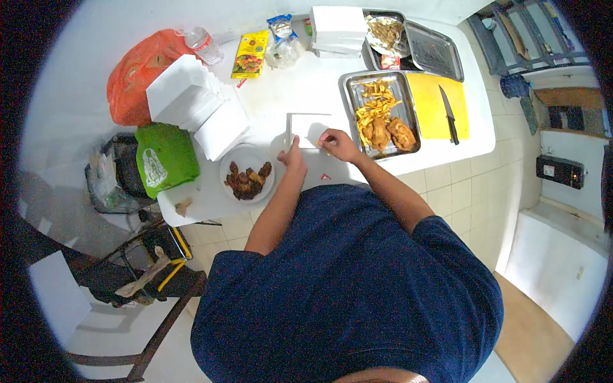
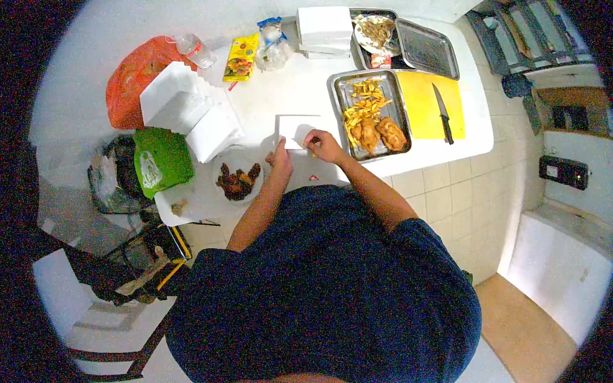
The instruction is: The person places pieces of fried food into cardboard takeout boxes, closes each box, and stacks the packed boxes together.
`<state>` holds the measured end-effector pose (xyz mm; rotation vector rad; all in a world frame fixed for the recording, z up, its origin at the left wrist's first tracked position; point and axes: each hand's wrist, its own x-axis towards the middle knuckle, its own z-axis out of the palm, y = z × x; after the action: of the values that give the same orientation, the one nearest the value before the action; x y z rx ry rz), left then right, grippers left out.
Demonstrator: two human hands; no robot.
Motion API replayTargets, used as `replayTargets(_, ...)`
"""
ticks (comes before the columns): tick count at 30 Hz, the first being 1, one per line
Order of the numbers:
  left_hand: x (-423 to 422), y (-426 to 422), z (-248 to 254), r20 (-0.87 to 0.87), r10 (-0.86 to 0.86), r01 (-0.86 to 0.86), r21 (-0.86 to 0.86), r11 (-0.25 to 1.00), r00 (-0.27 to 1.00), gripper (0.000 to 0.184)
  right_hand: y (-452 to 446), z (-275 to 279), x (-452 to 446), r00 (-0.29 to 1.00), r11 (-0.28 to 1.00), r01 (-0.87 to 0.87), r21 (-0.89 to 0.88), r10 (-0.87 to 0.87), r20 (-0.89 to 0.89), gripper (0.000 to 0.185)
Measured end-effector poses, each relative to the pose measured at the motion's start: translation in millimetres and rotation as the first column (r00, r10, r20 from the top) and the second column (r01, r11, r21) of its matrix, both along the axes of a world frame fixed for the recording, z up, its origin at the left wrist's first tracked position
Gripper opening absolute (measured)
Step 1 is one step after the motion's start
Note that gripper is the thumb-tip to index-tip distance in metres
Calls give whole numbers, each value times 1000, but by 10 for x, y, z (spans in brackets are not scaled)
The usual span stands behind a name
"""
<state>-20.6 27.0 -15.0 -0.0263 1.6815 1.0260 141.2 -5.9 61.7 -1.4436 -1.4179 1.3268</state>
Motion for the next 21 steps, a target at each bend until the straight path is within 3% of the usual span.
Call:
replayTargets(2,12,13,-406,46,-25,28,-57,998,999,79,13,-26,74,999,995,26,93,-29,35,11)
replayTargets(5,-44,-26,-625,439,-300,390,-129,912,847,81,83,-73,177,997,990,16,142,-25,67,11)
replayTargets(7,144,-122,169,395,-316,404,-163,900,863,58,122,-48,223,992,997,-10,76,0,126,11)
replayTargets(8,224,-147,493,373,-324,410,-178,895,869,49,144,-44,234,986,990,-52,132,30,163,10)
replayTargets(10,265,-132,182,382,-280,373,-193,908,881,39,215,-28,246,966,960,-144,240,85,243,8)
replayTargets(13,304,-83,-142,365,-241,325,-188,927,899,33,350,75,199,895,952,-290,97,234,381,6)
replayTargets(16,285,-15,-203,419,-197,271,-124,955,886,28,532,6,168,901,943,-329,57,295,317,7)
replayTargets(19,300,2,-79,398,-177,246,-127,961,900,26,594,33,126,875,945,-326,16,295,384,6)
replayTargets(21,295,0,58,356,-163,236,-170,957,920,26,630,-140,143,914,948,-317,8,303,271,5)
